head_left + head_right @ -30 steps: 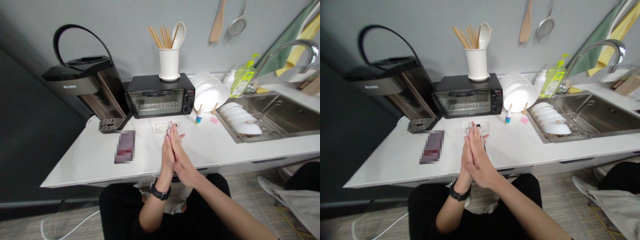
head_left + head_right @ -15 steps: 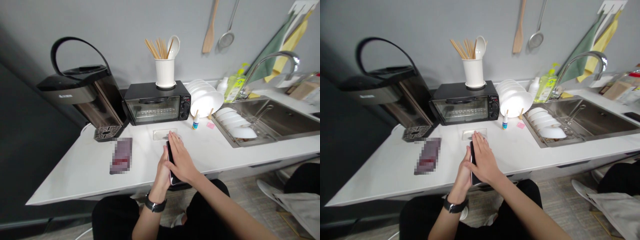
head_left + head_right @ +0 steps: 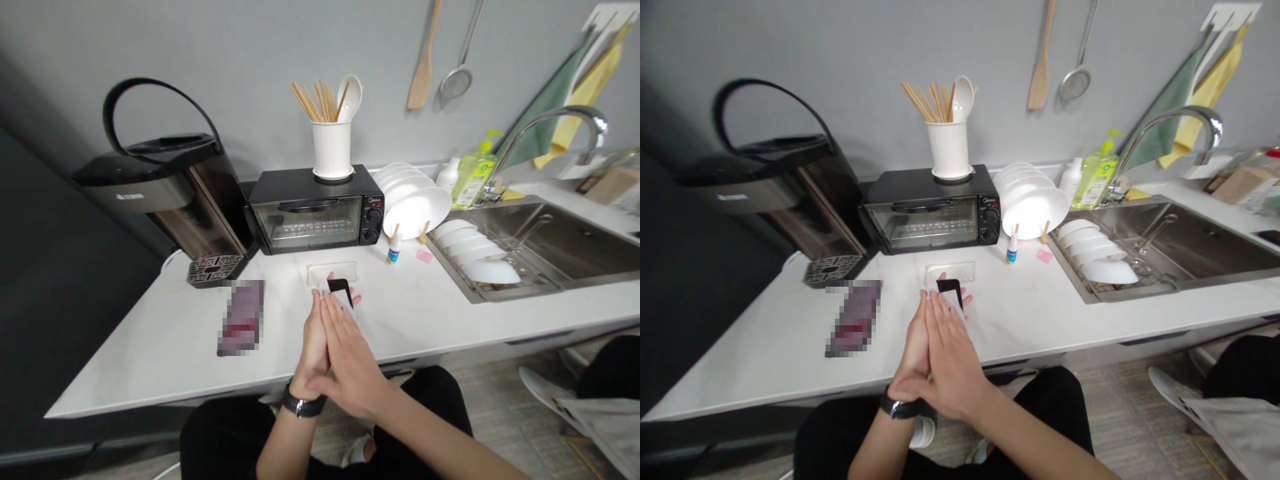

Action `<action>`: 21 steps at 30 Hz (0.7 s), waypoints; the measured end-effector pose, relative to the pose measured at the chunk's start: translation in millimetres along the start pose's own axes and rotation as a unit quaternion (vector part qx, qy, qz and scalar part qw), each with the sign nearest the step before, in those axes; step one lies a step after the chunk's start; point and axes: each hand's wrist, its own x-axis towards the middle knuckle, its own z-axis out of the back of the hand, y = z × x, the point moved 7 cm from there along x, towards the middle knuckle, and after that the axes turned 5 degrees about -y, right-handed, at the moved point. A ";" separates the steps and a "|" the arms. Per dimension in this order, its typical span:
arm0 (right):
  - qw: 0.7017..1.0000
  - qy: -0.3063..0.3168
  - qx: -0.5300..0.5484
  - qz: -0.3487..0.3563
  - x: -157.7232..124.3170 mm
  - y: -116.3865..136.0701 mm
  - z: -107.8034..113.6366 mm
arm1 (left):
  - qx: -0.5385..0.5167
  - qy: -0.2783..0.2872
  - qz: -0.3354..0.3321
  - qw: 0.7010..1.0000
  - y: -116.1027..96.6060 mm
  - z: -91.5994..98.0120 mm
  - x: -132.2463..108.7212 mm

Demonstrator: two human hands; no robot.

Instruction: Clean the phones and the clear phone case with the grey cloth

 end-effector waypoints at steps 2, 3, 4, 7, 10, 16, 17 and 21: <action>0.999 0.030 0.017 0.012 -4.3 0.5 -4.1 | -0.012 -0.032 -0.002 0.999 3.0 1.5 0.0; 0.999 0.029 0.019 0.004 -3.8 -3.4 -2.5 | -0.014 -0.035 0.000 0.999 5.4 -0.1 -1.2; 1.000 0.018 0.018 -0.013 -2.1 -8.7 1.1 | -0.014 -0.025 0.005 1.000 7.7 -3.6 -2.8; 0.998 -0.028 0.007 -0.060 0.8 -16.5 12.6 | -0.011 0.036 0.010 0.999 6.6 -19.2 -8.0; 1.000 0.004 0.020 -0.022 -4.7 -3.3 9.3 | -0.006 0.011 -0.005 1.000 -5.3 -19.3 -6.2; 0.999 -0.009 0.005 -0.049 -1.5 -13.5 12.8 | 0.004 0.014 0.007 1.000 -2.1 -15.1 -1.4; 0.998 -0.015 0.002 -0.055 -1.2 -13.9 12.8 | 0.004 0.017 0.002 1.000 -2.2 -14.6 -1.2; 0.999 0.034 0.017 -0.006 -9.2 -1.6 -0.1 | 0.013 -0.004 0.021 1.000 -2.4 -9.1 -0.2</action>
